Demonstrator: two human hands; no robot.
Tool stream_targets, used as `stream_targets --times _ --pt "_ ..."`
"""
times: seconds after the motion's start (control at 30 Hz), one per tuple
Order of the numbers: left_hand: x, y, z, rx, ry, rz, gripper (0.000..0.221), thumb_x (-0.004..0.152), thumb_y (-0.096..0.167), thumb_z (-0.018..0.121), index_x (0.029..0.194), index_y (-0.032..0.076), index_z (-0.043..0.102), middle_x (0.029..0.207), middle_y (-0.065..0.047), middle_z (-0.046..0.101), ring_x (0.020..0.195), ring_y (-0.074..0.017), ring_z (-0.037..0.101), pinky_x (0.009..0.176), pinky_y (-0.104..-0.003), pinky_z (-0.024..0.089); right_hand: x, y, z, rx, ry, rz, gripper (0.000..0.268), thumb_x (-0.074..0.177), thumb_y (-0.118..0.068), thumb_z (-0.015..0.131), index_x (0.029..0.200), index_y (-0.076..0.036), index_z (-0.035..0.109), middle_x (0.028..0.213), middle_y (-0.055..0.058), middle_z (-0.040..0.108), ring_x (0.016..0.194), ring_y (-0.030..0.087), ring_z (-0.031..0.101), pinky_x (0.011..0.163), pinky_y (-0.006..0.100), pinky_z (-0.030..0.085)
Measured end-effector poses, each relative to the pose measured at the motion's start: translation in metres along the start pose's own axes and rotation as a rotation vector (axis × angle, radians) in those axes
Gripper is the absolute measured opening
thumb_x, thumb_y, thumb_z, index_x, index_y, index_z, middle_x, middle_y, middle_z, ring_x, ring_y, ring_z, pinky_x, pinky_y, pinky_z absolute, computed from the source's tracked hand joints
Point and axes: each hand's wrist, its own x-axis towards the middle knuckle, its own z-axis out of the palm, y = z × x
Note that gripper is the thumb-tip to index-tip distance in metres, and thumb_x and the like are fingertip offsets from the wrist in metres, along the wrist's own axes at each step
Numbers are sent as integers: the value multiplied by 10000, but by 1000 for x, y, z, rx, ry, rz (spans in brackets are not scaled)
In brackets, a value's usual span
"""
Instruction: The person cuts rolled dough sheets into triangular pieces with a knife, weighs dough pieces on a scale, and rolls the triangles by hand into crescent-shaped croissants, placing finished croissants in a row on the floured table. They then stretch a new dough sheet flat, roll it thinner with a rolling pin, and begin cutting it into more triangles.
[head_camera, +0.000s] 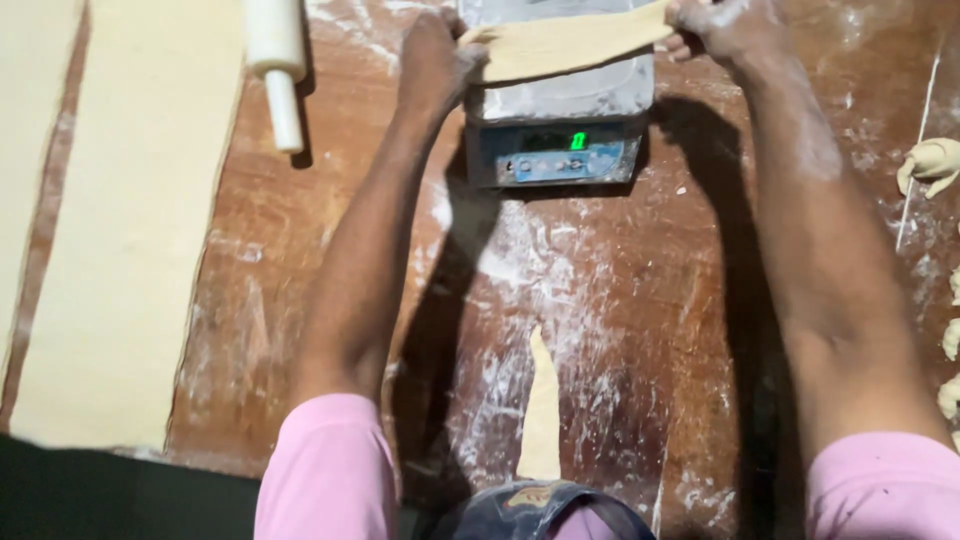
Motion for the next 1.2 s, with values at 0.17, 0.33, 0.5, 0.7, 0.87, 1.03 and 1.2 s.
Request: stream_targets --times 0.17,0.33,0.5,0.7,0.87,1.03,1.2 --pt "-11 30 -27 -109 -94 -263 189 794 165 851 839 31 727 721 -112 754 602 -164 741 534 -315 603 41 71 -1 259 -2 17 142 1101 -125 646 1128 0 707 946 66 727 782 102 711 696 213 625" --pt "-29 38 -54 -271 -165 -373 139 889 96 790 925 25 676 774 -94 757 597 -110 720 439 -226 560 -46 31 -3 311 173 26 152 1034 -117 656 1151 -44 718 995 66 759 833 123 766 726 244 676" --pt "-60 42 -89 -358 -255 -498 147 947 157 732 998 46 650 807 -59 703 587 -80 657 445 -226 544 -234 23 2 135 173 249 332 1015 -341 630 1111 -24 659 876 90 652 695 220 635 539 420 575" --pt "-97 31 -127 -366 -280 -581 130 946 157 721 1006 57 664 836 -48 699 642 -100 667 523 -231 591 -485 166 2 -787 324 -89 343 1016 -270 641 1236 -8 657 1114 233 705 1017 399 691 928 479 572" --pt "-105 44 -132 -381 -266 -584 136 964 163 715 1014 45 669 854 -71 703 657 -112 667 540 -245 578 -570 218 17 -834 281 319 563 871 -310 749 1305 28 629 1118 278 681 1052 449 663 928 513 553" --pt "-99 56 -120 -400 -259 -597 140 954 169 711 1020 52 673 855 -67 706 655 -113 663 543 -252 578 -575 209 25 -852 322 265 648 832 -251 720 1375 73 581 1125 338 630 1048 484 627 912 531 536" --pt "-85 51 -100 -368 -259 -575 188 942 179 731 1052 38 671 919 -120 709 719 -170 672 594 -294 605 -529 204 22 -749 282 229 310 970 -212 576 1203 -15 627 1028 239 699 821 340 689 694 466 583"
